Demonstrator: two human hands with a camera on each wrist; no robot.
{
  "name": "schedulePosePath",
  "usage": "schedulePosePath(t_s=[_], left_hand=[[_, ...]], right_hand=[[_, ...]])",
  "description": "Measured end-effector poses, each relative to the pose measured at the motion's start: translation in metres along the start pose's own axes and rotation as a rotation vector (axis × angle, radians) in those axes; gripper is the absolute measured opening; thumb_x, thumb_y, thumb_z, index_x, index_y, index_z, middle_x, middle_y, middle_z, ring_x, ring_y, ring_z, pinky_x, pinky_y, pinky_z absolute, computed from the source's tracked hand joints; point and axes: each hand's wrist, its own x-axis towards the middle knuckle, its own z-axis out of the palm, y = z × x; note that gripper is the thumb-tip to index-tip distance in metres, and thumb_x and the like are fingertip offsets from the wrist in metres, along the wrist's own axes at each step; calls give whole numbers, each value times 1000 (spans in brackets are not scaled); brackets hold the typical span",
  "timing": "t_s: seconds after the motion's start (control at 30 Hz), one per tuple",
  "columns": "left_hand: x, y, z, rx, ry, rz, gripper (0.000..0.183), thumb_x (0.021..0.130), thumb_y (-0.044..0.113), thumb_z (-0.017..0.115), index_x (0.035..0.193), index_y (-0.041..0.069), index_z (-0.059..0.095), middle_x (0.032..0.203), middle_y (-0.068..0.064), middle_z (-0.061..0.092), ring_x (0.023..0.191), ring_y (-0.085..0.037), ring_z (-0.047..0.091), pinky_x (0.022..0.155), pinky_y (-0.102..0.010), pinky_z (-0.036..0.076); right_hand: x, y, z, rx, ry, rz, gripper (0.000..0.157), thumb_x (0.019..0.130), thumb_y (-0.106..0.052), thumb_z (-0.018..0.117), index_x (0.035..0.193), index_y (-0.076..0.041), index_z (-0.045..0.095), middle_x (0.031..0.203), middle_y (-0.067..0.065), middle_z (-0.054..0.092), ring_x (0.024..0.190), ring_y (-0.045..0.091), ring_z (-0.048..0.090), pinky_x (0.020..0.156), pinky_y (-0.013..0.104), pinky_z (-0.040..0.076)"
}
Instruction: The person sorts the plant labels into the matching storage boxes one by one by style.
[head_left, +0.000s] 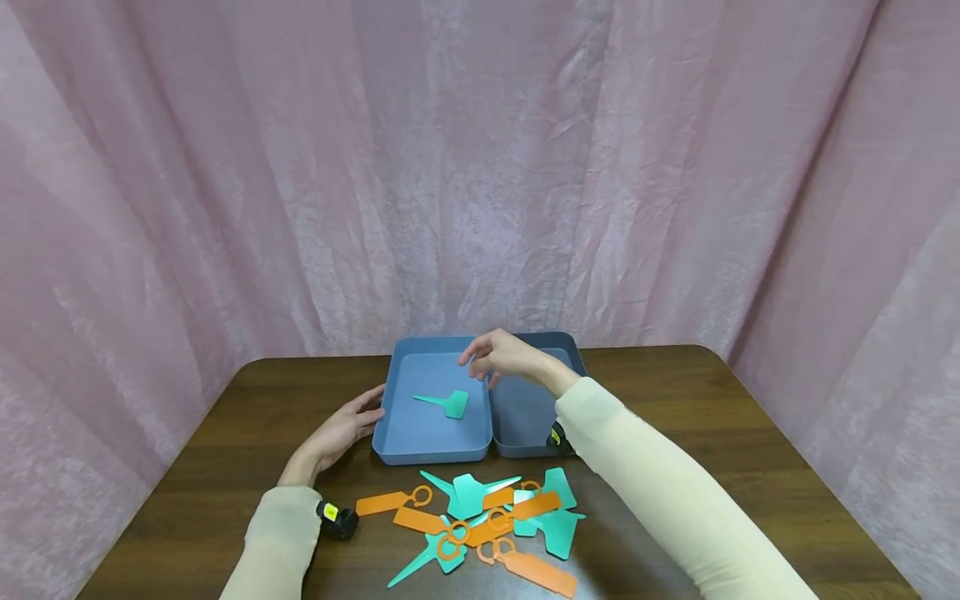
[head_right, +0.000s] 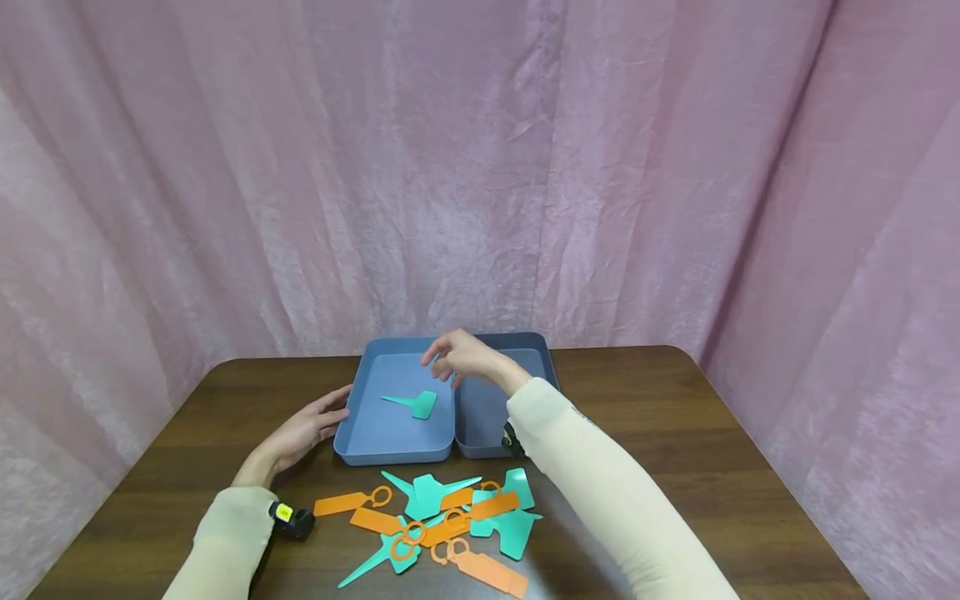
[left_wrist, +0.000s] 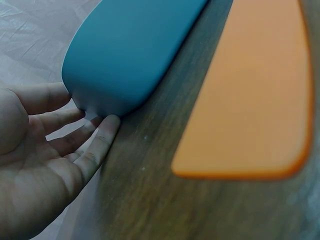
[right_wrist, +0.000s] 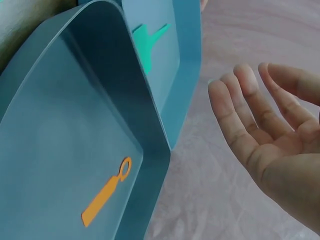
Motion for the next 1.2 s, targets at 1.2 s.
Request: schedulePosePath(t_s=[1.2], left_hand=[[-1,2,-1,6,1,11,62,114,16,40,168,7,11,171,-23,11,153,-43,26,124,-58,26]], right_hand=[[-69,36,-21,-38,-131,-68,26,104,-7,60,128,-1,68,104,7,74,99,31,69,93,63,55]])
